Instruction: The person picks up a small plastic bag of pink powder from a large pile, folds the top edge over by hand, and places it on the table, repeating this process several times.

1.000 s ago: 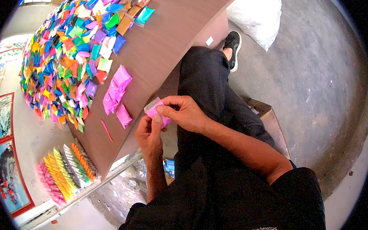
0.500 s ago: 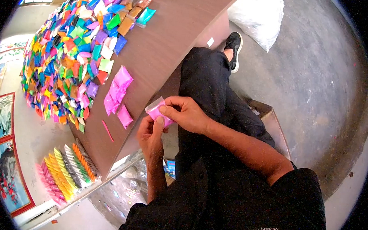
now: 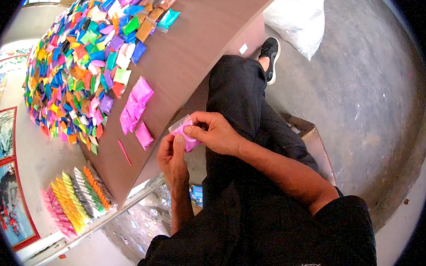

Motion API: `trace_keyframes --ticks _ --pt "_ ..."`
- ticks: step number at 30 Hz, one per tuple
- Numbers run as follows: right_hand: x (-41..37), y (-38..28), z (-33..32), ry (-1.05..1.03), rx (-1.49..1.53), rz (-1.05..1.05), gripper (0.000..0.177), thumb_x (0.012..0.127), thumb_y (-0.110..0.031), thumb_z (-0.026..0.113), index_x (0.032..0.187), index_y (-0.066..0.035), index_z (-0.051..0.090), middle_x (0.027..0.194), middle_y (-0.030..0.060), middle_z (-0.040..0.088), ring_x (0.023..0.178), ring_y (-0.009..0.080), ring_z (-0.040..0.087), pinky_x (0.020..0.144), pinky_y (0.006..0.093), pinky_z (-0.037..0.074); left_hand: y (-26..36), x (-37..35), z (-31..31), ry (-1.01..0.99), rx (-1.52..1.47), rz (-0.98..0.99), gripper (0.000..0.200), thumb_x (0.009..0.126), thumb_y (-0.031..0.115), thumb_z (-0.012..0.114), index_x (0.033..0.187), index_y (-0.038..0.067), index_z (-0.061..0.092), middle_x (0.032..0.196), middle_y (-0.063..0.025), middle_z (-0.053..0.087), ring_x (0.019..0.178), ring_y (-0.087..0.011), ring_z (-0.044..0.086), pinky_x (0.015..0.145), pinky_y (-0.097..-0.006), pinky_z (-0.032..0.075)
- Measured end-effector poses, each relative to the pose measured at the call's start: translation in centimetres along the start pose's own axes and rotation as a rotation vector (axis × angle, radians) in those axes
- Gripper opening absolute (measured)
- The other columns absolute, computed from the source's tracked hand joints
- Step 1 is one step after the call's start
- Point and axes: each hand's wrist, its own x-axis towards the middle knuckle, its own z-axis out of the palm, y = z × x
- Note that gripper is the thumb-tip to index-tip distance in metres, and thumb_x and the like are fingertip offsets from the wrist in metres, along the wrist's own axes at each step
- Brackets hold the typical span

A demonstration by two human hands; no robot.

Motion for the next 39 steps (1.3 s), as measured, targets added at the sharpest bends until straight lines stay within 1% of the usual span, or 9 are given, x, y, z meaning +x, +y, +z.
trace_keyframes --ticks 4,6,9,15,20,23,29,35,39 --pt "-0.1 -0.6 0.1 -0.062 0.031 0.007 0.016 0.103 -0.015 0.062 0.112 -0.002 0.065 0.095 -0.0046 0.064 0.085 0.0026 0.057 0.074 0.0220 0.048 -1.1 0.3 -1.1 -0.033 0.058 0.071 0.013 0.098 0.013 0.069 0.099 0.000 0.067 0.087 0.0033 0.061 0.078 -0.0044 0.053 0.069 -0.0213 0.043" --pt "0.0 -0.6 0.4 0.004 -0.016 0.011 0.014 0.100 -0.016 0.065 0.104 -0.003 0.066 0.088 -0.0043 0.062 0.080 0.0039 0.053 0.070 0.0240 0.046 -1.0 0.5 -1.4 -0.040 0.089 0.087 0.013 0.098 0.013 0.069 0.098 0.000 0.067 0.087 0.0035 0.061 0.078 -0.0043 0.052 0.069 -0.0212 0.043" --pt "0.0 0.0 0.6 0.021 0.067 -0.020 0.013 0.100 -0.015 0.064 0.105 -0.003 0.066 0.089 -0.0041 0.062 0.080 0.0040 0.053 0.071 0.0243 0.046 -0.9 0.6 -1.1 -0.036 0.140 0.074 0.013 0.098 0.012 0.069 0.098 0.000 0.068 0.087 0.0033 0.061 0.078 -0.0043 0.053 0.069 -0.0205 0.042" --pt "-0.3 -0.2 0.5 0.021 -0.049 -0.030 0.014 0.099 -0.014 0.064 0.107 -0.003 0.066 0.089 -0.0031 0.063 0.082 0.0045 0.055 0.072 0.0246 0.047 -0.5 0.5 -0.8 0.009 -0.014 0.041 0.011 0.096 0.010 0.071 0.100 0.000 0.068 0.089 0.0022 0.063 0.079 -0.0047 0.054 0.069 -0.0204 0.043" --pt "-0.4 -0.9 0.9 0.038 -0.050 -0.044 0.015 0.098 -0.014 0.065 0.107 -0.002 0.067 0.090 -0.0017 0.064 0.084 0.0053 0.057 0.074 0.0253 0.049 -0.4 0.5 -1.0 0.007 0.122 0.155 0.012 0.096 0.010 0.071 0.101 -0.001 0.068 0.089 0.0019 0.062 0.078 -0.0043 0.053 0.068 -0.0204 0.042" --pt "-0.4 -0.4 0.9 0.057 -0.059 -0.046 0.015 0.098 -0.015 0.066 0.105 -0.002 0.068 0.091 -0.0006 0.064 0.084 0.0062 0.058 0.074 0.0261 0.049 -0.6 0.5 -1.4 -0.014 0.173 0.133 0.012 0.096 0.009 0.071 0.103 -0.001 0.068 0.091 0.0005 0.065 0.081 -0.0051 0.056 0.070 -0.0208 0.045" --pt "-0.4 -0.1 0.8 0.107 -0.141 -0.102 0.015 0.096 -0.014 0.068 0.104 -0.002 0.068 0.092 0.0014 0.063 0.084 0.0078 0.058 0.073 0.0271 0.049 -0.5 0.3 -0.6 -0.019 -0.041 0.044 0.014 0.096 0.008 0.071 0.106 -0.001 0.068 0.096 -0.0022 0.069 0.088 -0.0083 0.063 0.078 -0.0226 0.050" --pt "-0.5 -1.0 1.0 0.071 -0.151 -0.076 0.015 0.096 -0.016 0.069 0.103 -0.002 0.068 0.089 0.0010 0.062 0.082 0.0074 0.057 0.072 0.0268 0.048 -1.4 0.5 -1.5 -0.025 0.054 0.151 0.014 0.095 0.007 0.071 0.107 0.000 0.069 0.095 -0.0009 0.069 0.084 -0.0067 0.061 0.075 -0.0224 0.049" --pt "-0.6 -0.8 0.7 0.041 -0.092 -0.036 0.016 0.097 -0.018 0.069 0.102 -0.003 0.068 0.088 -0.0015 0.063 0.082 0.0057 0.056 0.073 0.0254 0.048 -0.8 0.4 -1.1 -0.040 0.027 0.127 0.014 0.096 0.008 0.071 0.107 0.000 0.069 0.094 -0.0004 0.068 0.084 -0.0061 0.060 0.073 -0.0221 0.048"
